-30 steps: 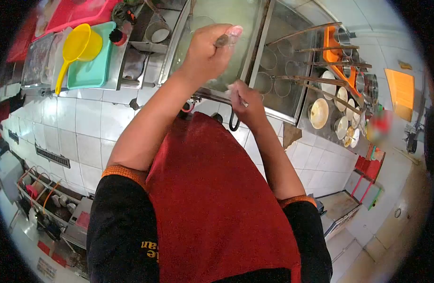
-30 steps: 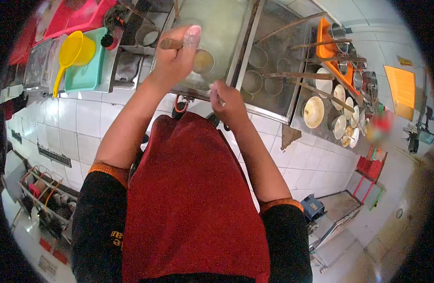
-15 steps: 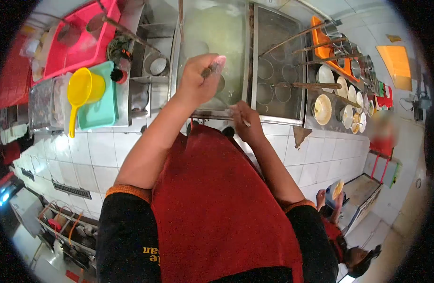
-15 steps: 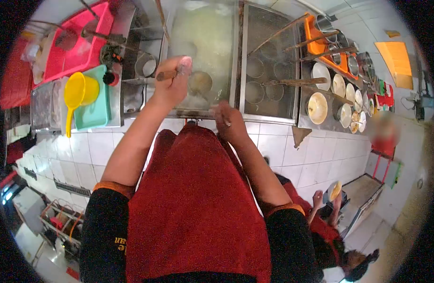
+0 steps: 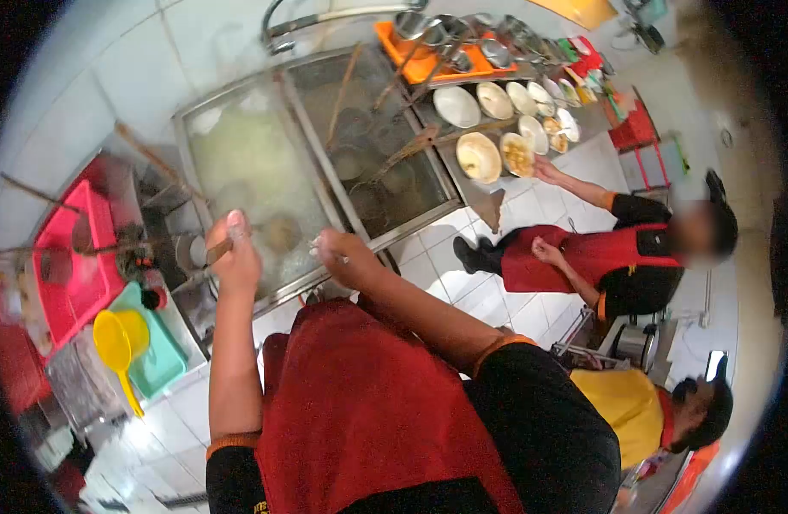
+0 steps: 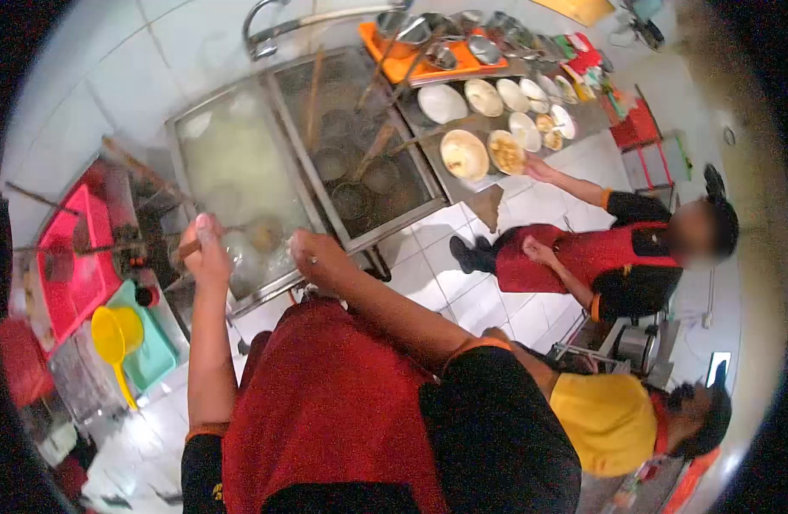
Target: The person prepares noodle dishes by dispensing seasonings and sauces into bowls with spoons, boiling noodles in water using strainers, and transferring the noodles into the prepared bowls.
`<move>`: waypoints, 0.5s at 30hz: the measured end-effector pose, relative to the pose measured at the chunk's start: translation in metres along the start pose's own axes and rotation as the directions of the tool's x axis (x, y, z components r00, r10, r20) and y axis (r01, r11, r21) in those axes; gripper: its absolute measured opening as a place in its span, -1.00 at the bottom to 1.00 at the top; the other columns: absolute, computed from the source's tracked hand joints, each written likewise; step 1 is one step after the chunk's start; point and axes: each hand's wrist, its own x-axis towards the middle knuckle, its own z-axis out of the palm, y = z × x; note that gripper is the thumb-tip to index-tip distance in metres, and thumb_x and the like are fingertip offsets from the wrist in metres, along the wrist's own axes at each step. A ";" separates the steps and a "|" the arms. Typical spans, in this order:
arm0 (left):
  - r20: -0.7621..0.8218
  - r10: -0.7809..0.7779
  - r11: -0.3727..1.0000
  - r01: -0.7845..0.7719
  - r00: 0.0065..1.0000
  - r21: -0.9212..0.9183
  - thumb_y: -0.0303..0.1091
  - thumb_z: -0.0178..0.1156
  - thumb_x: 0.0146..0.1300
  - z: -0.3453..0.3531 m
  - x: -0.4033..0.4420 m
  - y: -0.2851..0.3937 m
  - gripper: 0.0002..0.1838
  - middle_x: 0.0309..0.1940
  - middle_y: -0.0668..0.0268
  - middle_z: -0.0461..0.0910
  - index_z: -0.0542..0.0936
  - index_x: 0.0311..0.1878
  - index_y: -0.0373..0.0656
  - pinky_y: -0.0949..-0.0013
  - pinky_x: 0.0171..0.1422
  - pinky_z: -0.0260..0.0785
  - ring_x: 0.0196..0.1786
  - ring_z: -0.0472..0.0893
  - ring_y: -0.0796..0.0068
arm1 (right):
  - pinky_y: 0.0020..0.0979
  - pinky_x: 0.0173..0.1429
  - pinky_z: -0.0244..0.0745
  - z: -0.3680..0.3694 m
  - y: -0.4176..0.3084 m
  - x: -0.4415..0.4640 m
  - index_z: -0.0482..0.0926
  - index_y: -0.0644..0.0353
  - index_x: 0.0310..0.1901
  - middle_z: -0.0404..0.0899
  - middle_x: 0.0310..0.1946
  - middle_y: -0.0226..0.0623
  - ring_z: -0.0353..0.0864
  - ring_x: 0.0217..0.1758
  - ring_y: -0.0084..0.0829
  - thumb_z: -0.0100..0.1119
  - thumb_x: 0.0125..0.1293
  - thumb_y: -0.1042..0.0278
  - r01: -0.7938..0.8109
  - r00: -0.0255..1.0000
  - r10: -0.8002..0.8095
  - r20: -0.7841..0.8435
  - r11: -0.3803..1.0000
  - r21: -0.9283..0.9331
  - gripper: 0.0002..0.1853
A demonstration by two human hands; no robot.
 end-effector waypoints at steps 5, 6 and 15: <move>0.028 -0.001 0.999 0.002 1.000 -0.037 -0.08 -0.10 0.46 0.006 0.004 0.000 -0.48 -0.67 0.36 0.14 0.22 -0.60 -0.20 0.36 -0.46 0.04 -0.54 0.18 0.52 | -0.08 -0.18 0.45 0.015 0.012 -0.001 0.44 0.24 -0.23 0.55 -0.35 0.01 0.55 -0.27 0.03 -0.02 0.29 0.32 0.096 0.994 -0.090 -0.057 0.989 0.114 -0.84; 0.001 -0.055 0.996 0.055 0.998 -0.064 -0.07 -0.11 0.47 0.007 0.003 0.004 -0.48 -0.68 0.36 0.16 0.23 -0.60 -0.20 0.36 -0.46 0.05 -0.54 0.19 0.53 | -0.05 -0.19 0.43 -0.014 -0.009 -0.007 0.44 0.25 -0.23 0.54 -0.33 0.04 0.54 -0.27 0.06 -0.02 0.30 0.29 0.059 0.991 -0.026 -0.132 0.964 0.258 -0.81; -0.017 -0.037 0.999 0.037 0.999 0.023 -0.19 -0.07 0.47 0.017 -0.001 -0.010 -0.55 -0.64 0.42 0.24 0.32 -0.56 -0.23 0.35 -0.43 0.12 -0.52 0.24 0.56 | 0.00 -0.13 0.38 -0.011 0.004 -0.013 0.42 0.28 -0.22 0.52 -0.34 0.09 0.52 -0.23 0.10 -0.03 0.30 0.23 0.142 0.981 -0.128 -0.143 0.985 0.095 -0.75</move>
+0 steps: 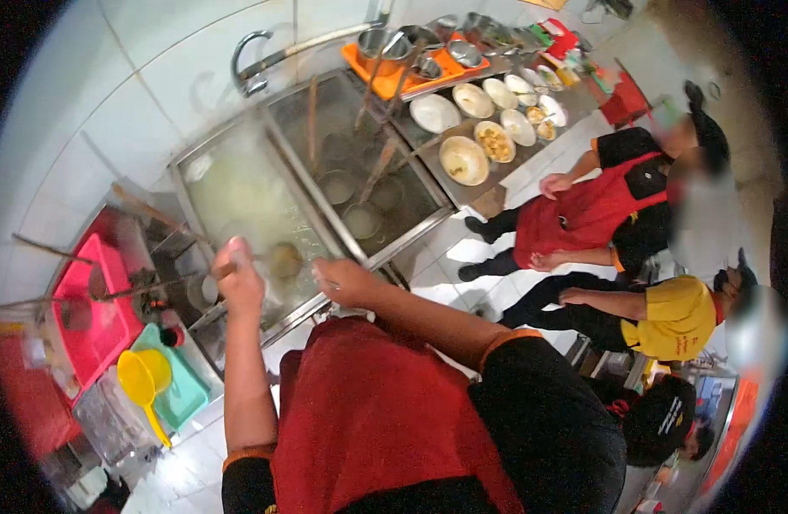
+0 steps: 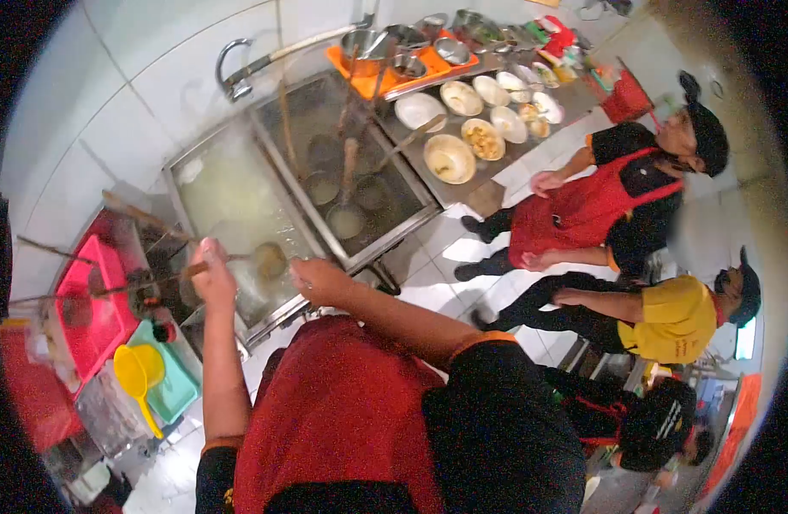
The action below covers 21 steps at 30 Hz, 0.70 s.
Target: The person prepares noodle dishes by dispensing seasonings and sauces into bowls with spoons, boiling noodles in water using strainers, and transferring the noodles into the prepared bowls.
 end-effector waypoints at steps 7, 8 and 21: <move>0.057 0.035 0.994 -0.040 0.998 0.102 -0.19 -0.04 0.46 -0.004 0.007 0.004 -0.56 -0.64 0.35 0.15 0.25 -0.55 -0.23 0.34 -0.46 0.06 -0.53 0.17 0.51 | -0.10 -0.19 0.45 -0.001 0.009 0.000 0.46 0.28 -0.34 0.52 -0.35 0.02 0.55 -0.25 0.05 0.07 0.27 0.30 -0.062 0.998 0.062 -0.001 0.997 -0.034 -0.81; 0.096 0.045 0.998 -0.049 0.994 0.043 -0.18 -0.05 0.46 -0.005 0.009 -0.004 -0.55 -0.65 0.33 0.14 0.24 -0.54 -0.24 0.33 -0.47 0.05 -0.54 0.16 0.50 | -0.10 -0.19 0.45 0.001 0.010 0.002 0.46 0.28 -0.34 0.52 -0.35 0.02 0.55 -0.25 0.05 0.07 0.27 0.30 -0.048 0.999 0.048 0.008 0.999 -0.018 -0.81; 0.097 0.094 0.994 -0.099 0.991 0.050 -0.06 -0.07 0.47 0.004 0.009 0.016 -0.49 -0.64 0.46 0.17 0.23 -0.58 -0.16 0.42 -0.45 -0.01 -0.53 0.15 0.60 | -0.06 -0.17 0.41 0.002 0.019 -0.008 0.42 0.25 -0.22 0.50 -0.38 0.08 0.52 -0.24 0.14 -0.05 0.29 0.44 0.020 0.999 -0.015 -0.034 0.987 0.157 -0.90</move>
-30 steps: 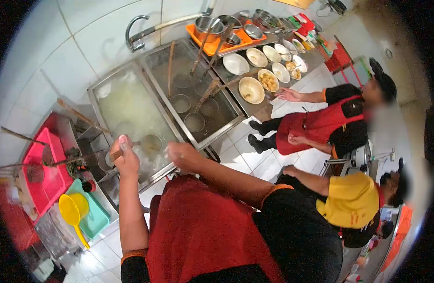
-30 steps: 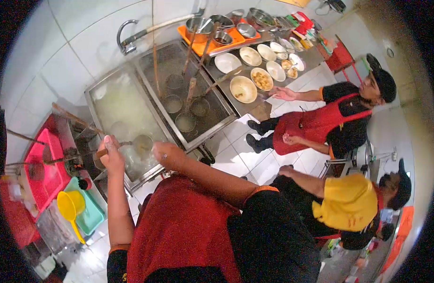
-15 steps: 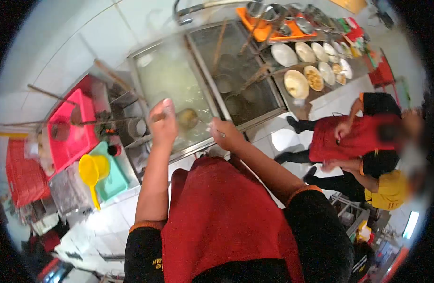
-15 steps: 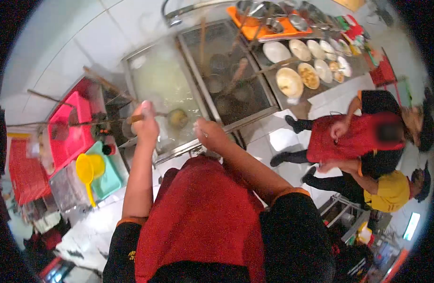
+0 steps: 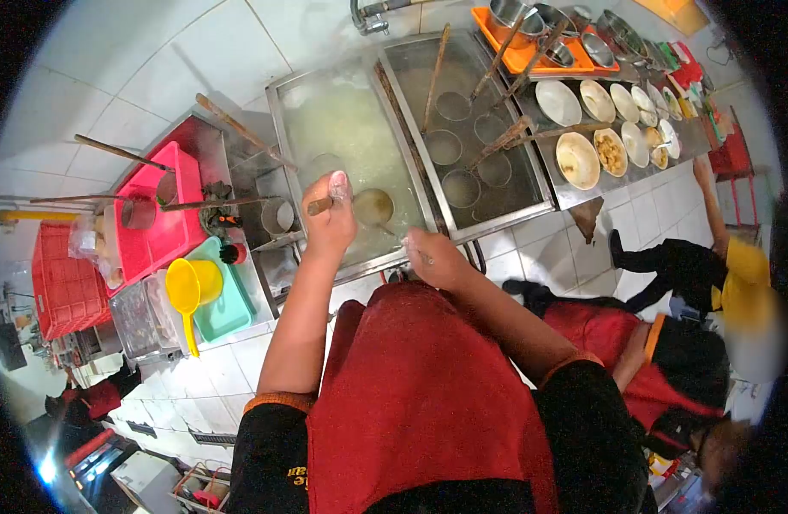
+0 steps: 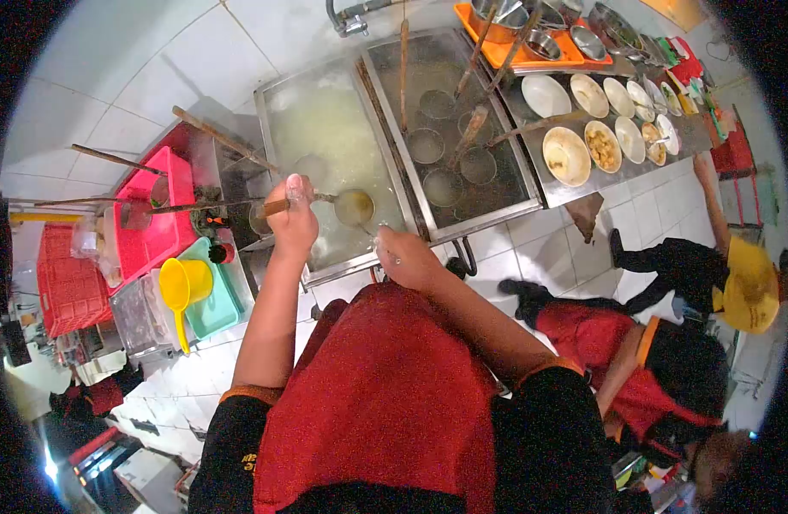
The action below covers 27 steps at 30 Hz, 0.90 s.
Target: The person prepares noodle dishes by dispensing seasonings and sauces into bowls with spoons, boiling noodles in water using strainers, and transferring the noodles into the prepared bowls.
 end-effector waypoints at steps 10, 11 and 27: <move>0.048 0.055 0.997 -0.057 0.997 0.048 -0.23 -0.02 0.43 0.018 -0.002 0.008 -0.57 -0.68 0.28 0.11 0.25 -0.56 -0.23 0.28 -0.49 0.03 -0.59 0.13 0.39 | 0.01 -0.21 0.39 -0.017 -0.014 0.004 0.33 0.23 -0.22 0.50 -0.44 0.08 0.54 -0.29 0.12 -0.02 0.30 0.38 -0.122 0.992 0.125 0.009 0.982 -0.143 -0.88; 0.042 0.057 0.996 -0.060 0.998 0.072 -0.25 -0.01 0.42 0.018 0.001 0.010 -0.58 -0.68 0.26 0.11 0.25 -0.56 -0.23 0.26 -0.49 0.03 -0.59 0.13 0.36 | 0.01 -0.21 0.39 -0.018 -0.014 0.002 0.33 0.23 -0.22 0.50 -0.44 0.08 0.54 -0.29 0.12 -0.02 0.30 0.38 -0.113 0.993 0.116 0.009 0.982 -0.148 -0.88; -0.448 0.131 0.989 -0.088 0.884 0.116 -0.33 0.04 0.39 -0.052 0.064 0.012 -0.71 -0.08 0.23 0.47 0.39 0.10 -0.21 0.37 0.04 0.29 -0.08 0.44 0.42 | -0.45 -0.28 0.37 -0.151 -0.066 -0.024 0.58 0.31 -0.37 0.50 -0.49 -0.32 0.49 -0.39 -0.49 -0.10 0.37 0.34 -0.183 0.933 0.257 -0.254 0.942 0.281 -0.71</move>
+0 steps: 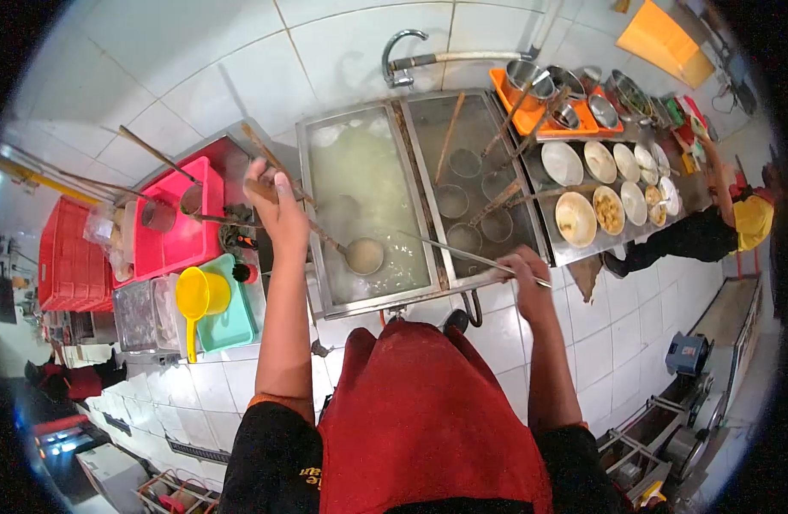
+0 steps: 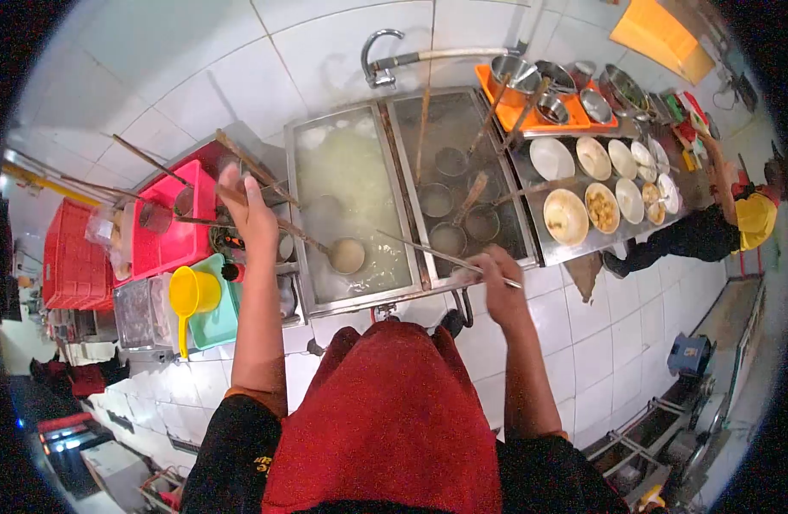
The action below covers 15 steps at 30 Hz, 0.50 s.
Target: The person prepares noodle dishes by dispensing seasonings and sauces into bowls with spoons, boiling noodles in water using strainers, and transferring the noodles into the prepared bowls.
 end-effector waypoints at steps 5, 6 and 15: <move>-0.013 -0.214 0.975 0.213 0.977 -0.061 -0.29 0.10 0.36 0.013 0.039 -0.047 -0.41 0.26 0.05 0.33 0.18 0.38 -0.26 0.34 0.40 0.07 0.31 0.33 0.31 | -0.41 -0.28 0.41 -0.018 -0.001 -0.021 0.52 0.32 -0.41 0.57 -0.56 -0.22 0.54 -0.46 -0.45 -0.22 0.46 0.20 -0.028 0.990 0.031 -0.139 0.999 0.020 -0.57; 0.112 -0.307 0.940 0.319 0.945 -0.119 -0.27 0.12 0.35 0.015 0.046 -0.048 -0.48 0.18 0.06 0.41 0.30 0.30 -0.28 0.33 0.36 0.11 0.24 0.38 0.35 | -0.42 -0.29 0.43 -0.018 0.014 -0.024 0.48 0.30 -0.44 0.58 -0.59 -0.18 0.55 -0.49 -0.45 -0.20 0.49 0.21 -0.023 0.989 0.034 -0.144 0.997 0.077 -0.59; 0.224 -0.301 0.940 0.328 0.927 -0.095 -0.08 0.24 0.27 0.004 -0.010 0.001 -0.58 -0.64 0.43 0.39 0.44 -0.56 -0.18 0.42 -0.42 0.19 -0.54 0.35 0.61 | -0.38 -0.27 0.39 0.035 0.010 -0.044 0.49 0.27 -0.41 0.45 -0.52 -0.20 0.49 -0.43 -0.38 -0.05 0.38 0.42 0.158 0.984 -0.142 0.108 0.974 -0.161 -0.79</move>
